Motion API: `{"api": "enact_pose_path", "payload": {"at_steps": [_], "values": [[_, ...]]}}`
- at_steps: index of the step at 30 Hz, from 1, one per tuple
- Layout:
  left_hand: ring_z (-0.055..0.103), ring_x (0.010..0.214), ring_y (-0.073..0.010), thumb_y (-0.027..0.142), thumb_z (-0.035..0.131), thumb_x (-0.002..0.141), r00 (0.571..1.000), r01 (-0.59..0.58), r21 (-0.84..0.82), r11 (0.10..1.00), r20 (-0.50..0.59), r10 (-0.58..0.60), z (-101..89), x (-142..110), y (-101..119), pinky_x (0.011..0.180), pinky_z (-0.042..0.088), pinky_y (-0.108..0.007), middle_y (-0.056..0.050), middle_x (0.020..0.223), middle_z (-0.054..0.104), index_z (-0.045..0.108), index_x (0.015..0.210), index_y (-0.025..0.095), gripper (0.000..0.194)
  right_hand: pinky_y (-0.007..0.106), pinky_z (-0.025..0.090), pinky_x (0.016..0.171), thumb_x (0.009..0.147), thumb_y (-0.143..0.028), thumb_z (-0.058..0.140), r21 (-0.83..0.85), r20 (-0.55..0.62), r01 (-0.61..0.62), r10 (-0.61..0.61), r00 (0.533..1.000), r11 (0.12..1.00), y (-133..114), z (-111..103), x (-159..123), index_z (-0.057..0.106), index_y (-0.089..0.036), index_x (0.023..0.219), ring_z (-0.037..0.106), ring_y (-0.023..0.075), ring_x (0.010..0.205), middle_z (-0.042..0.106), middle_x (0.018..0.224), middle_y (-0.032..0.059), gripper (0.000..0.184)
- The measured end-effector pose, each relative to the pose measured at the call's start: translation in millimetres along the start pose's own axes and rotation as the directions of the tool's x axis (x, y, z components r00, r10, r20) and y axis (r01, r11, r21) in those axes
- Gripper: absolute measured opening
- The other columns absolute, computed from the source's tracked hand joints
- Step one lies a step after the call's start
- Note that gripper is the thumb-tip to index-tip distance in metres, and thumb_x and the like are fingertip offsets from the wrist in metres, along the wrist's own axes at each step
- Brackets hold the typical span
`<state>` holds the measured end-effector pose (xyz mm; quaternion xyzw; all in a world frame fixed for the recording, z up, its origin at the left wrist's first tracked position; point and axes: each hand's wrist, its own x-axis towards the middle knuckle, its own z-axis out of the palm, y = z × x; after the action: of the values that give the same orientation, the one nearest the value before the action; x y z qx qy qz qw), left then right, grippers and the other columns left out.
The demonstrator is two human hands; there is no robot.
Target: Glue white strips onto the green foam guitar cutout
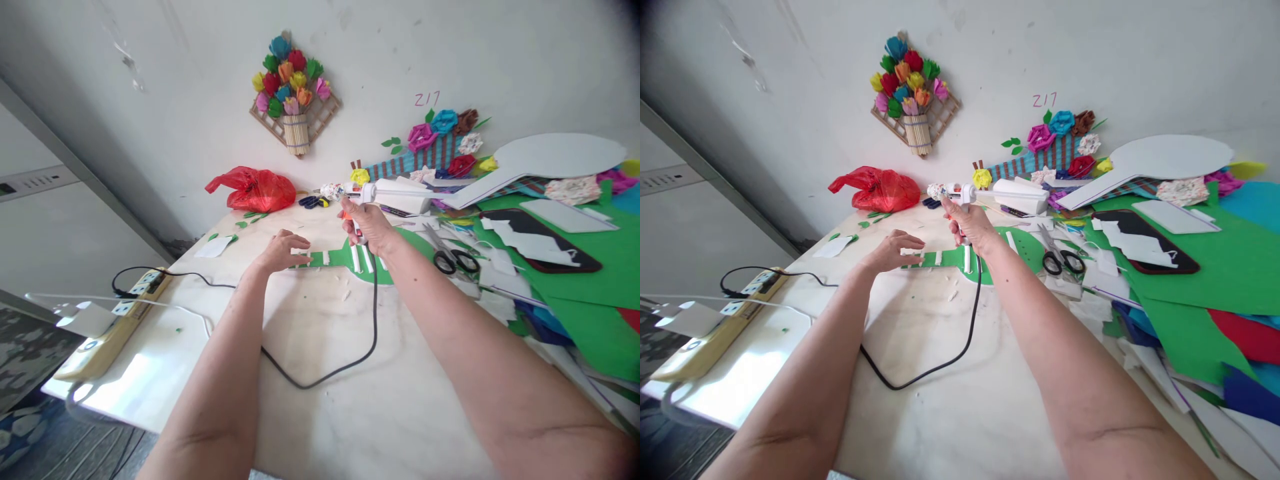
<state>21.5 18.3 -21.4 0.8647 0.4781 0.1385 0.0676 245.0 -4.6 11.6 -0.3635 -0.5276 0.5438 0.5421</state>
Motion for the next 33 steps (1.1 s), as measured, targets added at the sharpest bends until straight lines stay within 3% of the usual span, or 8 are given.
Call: {"api": "enact_pose_path", "payload": {"at_steps": [6, 33], "values": [[0.038, 0.111, -0.0259, 0.05, 0.059, 0.067, 0.999, 0.011, -0.006, 1.0, 0.033, -0.011, 0.8, -0.1, 0.6, 0.095, 0.032, -0.04, 0.003, 0.114, 0.06, 0.067, 0.096, 0.027, 0.038, 0.017, 0.033, 0.027, 0.063, -0.063, 0.057, -0.012, -0.005, -0.016, 0.016, 1.0, 1.0, 0.0, 1.4, -1.3, 0.05, -0.014, 0.069, 0.036, 0.0035, 0.027, 0.045, 0.043, -0.0058, 0.05], [0.041, 0.106, -0.0253, 0.053, 0.06, 0.064, 0.999, -0.046, 0.11, 0.993, -0.001, 0.047, 5.0, 2.9, 3.7, 0.09, 0.032, -0.039, 0.001, 0.108, 0.063, 0.068, 0.094, 0.027, 0.04, 0.018, 0.034, 0.028, 0.061, -0.065, 0.058, -0.022, -0.005, -0.011, 0.011, 1.0, 1.0, 0.7, 2.5, -1.8, 0.05, -0.015, 0.069, 0.035, 0.0036, 0.027, 0.045, 0.042, -0.0054, 0.051]]}}
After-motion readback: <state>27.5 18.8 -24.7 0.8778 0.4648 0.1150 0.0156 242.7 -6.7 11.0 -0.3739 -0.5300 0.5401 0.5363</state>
